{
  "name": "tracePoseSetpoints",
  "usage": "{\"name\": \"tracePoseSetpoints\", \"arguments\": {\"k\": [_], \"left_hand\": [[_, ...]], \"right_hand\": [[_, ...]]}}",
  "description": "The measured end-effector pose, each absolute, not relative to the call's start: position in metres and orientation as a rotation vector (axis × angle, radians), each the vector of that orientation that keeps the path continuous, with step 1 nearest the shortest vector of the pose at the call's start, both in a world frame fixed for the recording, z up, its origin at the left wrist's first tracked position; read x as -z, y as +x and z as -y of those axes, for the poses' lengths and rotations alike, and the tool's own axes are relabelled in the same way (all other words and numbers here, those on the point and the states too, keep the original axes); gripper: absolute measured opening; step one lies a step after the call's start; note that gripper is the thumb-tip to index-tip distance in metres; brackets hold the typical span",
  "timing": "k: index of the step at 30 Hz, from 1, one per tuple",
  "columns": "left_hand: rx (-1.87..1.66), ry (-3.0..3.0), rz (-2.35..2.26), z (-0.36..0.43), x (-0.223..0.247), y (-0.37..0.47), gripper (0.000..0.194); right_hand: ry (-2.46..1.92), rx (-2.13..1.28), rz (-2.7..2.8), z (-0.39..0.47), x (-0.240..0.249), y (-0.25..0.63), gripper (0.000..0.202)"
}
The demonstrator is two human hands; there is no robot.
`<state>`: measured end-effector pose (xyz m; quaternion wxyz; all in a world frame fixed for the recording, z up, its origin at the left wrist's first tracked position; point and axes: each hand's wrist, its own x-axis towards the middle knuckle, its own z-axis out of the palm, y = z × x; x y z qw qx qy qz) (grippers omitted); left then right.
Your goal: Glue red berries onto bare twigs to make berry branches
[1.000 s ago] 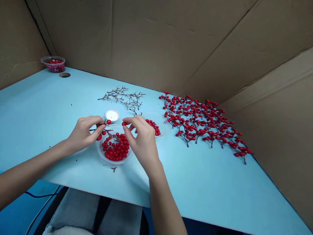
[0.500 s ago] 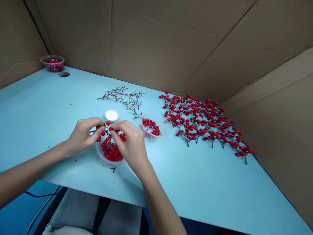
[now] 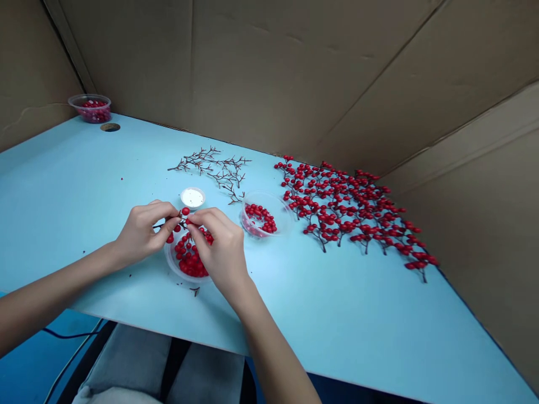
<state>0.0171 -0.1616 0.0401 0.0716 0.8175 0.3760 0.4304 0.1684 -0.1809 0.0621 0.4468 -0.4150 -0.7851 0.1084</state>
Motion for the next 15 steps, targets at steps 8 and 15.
{"name": "tracePoseSetpoints", "arguments": {"k": [8, 15], "left_hand": [[-1.292, 2.471, -1.099, 0.1615, -0.0398, 0.0180, 0.018], [-1.280, 2.434, -1.073, 0.1618, -0.0414, 0.0172, 0.018]], "right_hand": [[-0.993, -0.256, 1.938, 0.1797, -0.0622, 0.1690, 0.008], [-0.969, -0.298, 1.945, 0.1787, -0.0625, 0.1711, 0.009]]}}
